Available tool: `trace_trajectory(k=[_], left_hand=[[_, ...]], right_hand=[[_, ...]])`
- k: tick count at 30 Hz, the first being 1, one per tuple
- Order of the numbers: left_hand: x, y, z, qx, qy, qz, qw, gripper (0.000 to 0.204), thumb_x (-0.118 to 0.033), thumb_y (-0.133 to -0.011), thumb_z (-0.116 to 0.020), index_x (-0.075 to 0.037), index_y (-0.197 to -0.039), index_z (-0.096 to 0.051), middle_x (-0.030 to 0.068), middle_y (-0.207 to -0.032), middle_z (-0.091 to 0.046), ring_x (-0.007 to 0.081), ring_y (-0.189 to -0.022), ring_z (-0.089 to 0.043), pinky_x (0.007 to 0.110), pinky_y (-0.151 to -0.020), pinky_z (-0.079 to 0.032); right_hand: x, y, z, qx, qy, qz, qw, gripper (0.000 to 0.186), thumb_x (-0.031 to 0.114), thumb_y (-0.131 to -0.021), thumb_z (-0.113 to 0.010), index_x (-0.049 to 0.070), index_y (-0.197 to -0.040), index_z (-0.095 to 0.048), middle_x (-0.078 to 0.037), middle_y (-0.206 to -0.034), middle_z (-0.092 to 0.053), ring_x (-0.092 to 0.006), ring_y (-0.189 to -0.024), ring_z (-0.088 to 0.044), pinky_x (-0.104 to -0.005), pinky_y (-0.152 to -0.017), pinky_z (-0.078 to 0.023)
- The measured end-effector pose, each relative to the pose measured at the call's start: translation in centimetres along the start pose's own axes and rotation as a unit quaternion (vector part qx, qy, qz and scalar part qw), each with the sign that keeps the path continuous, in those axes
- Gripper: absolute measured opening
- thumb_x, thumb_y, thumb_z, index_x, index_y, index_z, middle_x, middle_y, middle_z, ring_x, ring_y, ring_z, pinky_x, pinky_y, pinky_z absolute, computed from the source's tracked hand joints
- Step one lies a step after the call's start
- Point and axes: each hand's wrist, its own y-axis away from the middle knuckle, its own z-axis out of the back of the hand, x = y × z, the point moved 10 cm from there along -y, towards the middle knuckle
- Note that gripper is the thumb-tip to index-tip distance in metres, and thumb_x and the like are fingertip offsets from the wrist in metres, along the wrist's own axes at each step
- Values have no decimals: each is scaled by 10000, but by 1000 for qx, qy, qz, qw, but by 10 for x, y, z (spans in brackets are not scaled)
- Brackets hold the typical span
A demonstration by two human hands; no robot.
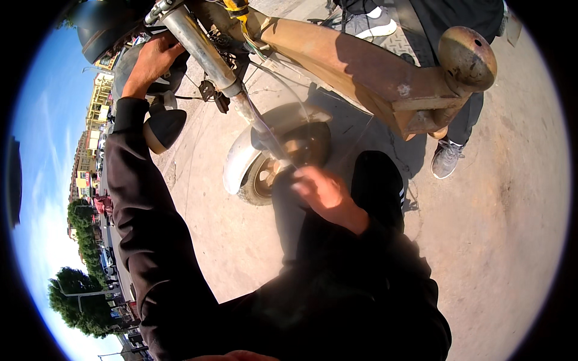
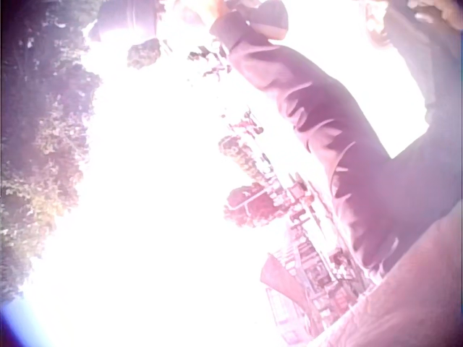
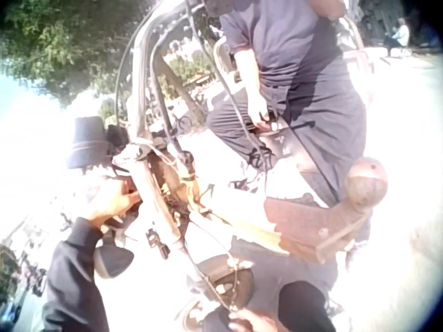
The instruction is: The person works on the front handlebar area of a motorcycle, using a yellow tool to adjust components near the headlight and handlebar stem. They repeatedly manipulate wires and fasteners while another person sits on the motorcycle.
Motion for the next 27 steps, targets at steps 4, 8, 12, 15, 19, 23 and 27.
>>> trace_trajectory(k=[4,8,12,15,19,23,27], left_hand=[[5,-1,-4,-22,18,-15,999,401,-432,-905,-583,-132,-1136,-715,127,-1054,-721,338,-1000,-669,411,-885,-515],[7,-2,-4,-48,43,-44,997,383,-410,-901,-597,-124,-1127,-717,128,-1045,-723,335,-984,-674,407,-863,-524],[6,-6,-1,-67,53,-71,994,370,-388,-895,-616,-116,-1125,-717,126,-1036,-725,332,-965,-679,403,-845,-530],[11,-5,-6,-53,51,-62,995,371,-385,-894,-623,-110,-1124,-717,130,-1037,-724,329,-959,-681,403,-844,-530],[2,-6,-1,-59,55,-67,994,372,-383,-898,-623,-103,-1124,-716,138,-1040,-723,327,-957,-682,403,-846,-528],[5,-5,-2,-60,76,-52,994,371,-390,-908,-620,-101,-1119,-716,147,-1033,-723,336,-953,-683,404,-845,-525],[4,0,-2,-45,62,-32,997,344,-374,-908,-635,-78,-1063,-717,158,-980,-723,351,-915,-685,409,-818,-523]], right_hand=[[37,-27,29,-98,45,42,993,241,164,-926,-646,75,-1148,-611,-144,-1037,-704,-317,-890,-702,-353,-759,-556],[63,-65,49,-144,2,62,988,214,133,-940,-628,51,-1137,-612,-135,-894,-717,-261,-818,-728,-347,-702,-556],[84,-113,65,-176,45,86,980,234,186,-942,-642,27,-1113,-631,-98,-759,-664,-185,-703,-646,-313,-645,-510],[96,-146,52,-147,103,86,980,303,218,-928,-660,-8,-1128,-632,-83,-747,-650,-147,-694,-605,-312,-665,-496],[89,-189,35,-106,99,99,984,349,250,-905,-658,-15,-1131,-636,-119,-843,-684,-202,-769,-635,-361,-711,-508],[65,-202,14,-61,47,37,996,301,169,-924,-613,-44,-1137,-599,-162,-1062,-662,-226,-952,-627,-344,-839,-493],[53,-198,9,-63,-112,-9,992,236,103,-949,-570,-34,-1137,-610,-70,-844,-653,-181,-734,-607,-352,-707,-513]])
